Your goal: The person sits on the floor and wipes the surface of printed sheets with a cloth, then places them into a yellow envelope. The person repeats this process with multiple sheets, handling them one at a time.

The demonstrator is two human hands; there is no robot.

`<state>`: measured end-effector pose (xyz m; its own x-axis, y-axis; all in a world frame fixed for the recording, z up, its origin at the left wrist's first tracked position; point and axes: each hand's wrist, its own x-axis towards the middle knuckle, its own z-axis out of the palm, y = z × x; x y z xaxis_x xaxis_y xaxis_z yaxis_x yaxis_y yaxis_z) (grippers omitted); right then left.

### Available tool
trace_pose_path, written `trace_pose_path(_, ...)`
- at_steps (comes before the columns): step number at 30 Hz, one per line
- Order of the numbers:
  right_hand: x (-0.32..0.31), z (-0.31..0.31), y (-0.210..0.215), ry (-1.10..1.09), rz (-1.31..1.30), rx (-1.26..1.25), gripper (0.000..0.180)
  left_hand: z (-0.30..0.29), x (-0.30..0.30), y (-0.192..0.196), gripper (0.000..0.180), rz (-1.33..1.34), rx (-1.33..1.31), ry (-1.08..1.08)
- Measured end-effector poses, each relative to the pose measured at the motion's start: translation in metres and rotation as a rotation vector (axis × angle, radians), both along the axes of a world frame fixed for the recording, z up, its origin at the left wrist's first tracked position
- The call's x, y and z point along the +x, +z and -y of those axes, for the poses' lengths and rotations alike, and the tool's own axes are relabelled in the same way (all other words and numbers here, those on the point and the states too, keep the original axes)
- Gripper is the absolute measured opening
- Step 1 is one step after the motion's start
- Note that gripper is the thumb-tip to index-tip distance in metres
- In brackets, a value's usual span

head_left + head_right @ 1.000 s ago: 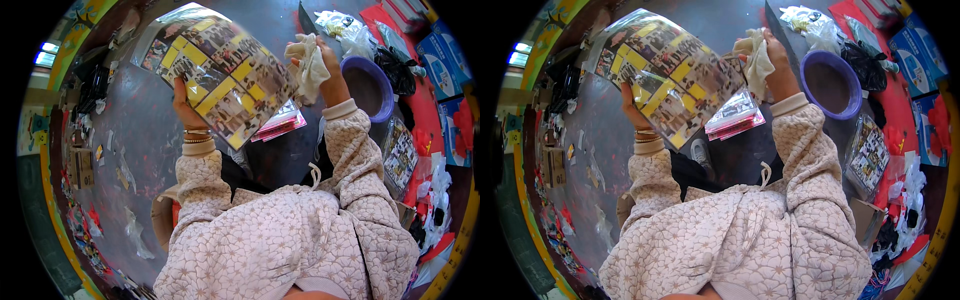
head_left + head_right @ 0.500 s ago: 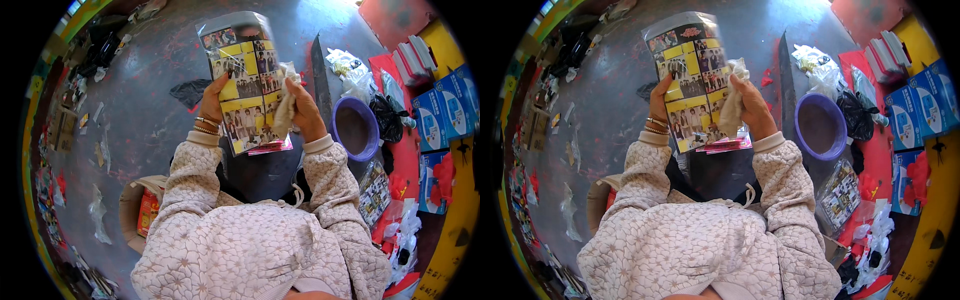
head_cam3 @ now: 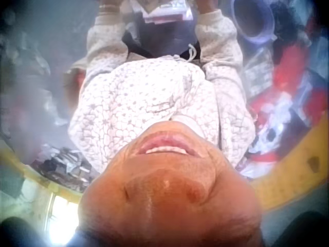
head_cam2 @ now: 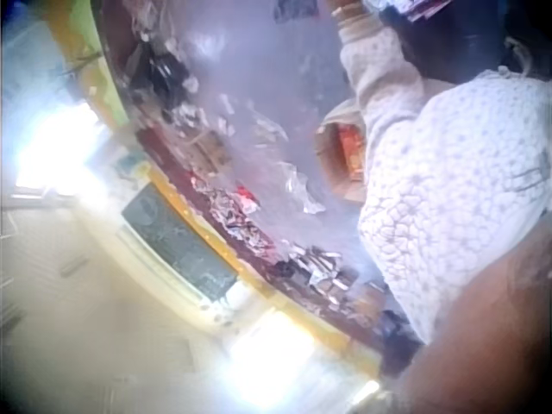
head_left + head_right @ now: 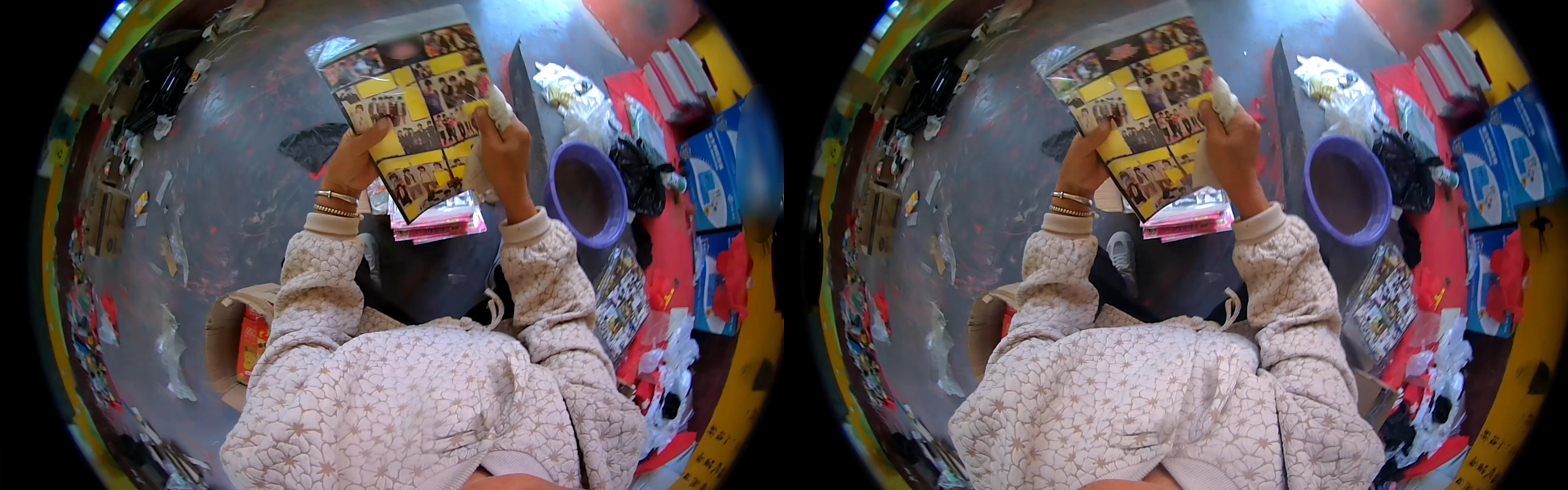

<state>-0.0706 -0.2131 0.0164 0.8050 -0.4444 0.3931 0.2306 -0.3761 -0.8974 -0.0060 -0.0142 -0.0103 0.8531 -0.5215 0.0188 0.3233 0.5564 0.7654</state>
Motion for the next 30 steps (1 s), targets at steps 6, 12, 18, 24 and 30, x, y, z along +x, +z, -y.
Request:
trace_pose_path(6,0.014,0.040,-0.022,0.306,-0.329,0.243,0.024,-0.009,0.006,0.002,0.026,0.031,0.113,0.237)
trace_pose_path(12,0.005,0.095,-0.012,0.178,-0.137,0.931,0.029,-0.022,0.018,0.010,0.025,-0.019,0.006,0.315)
trace_pose_path(18,-0.013,0.095,0.017,0.918,0.263,1.095,0.065,-0.040,0.022,0.010,0.034,0.073,-0.107,0.287)
trace_pose_path(24,0.034,0.094,-0.076,0.405,0.006,0.583,0.054,-0.027,0.015,0.009,0.035,0.140,0.015,0.338)
trace_pose_path(30,0.018,0.005,-0.025,0.492,-0.383,0.832,0.043,-0.009,0.011,0.017,0.028,0.069,-0.033,0.254)
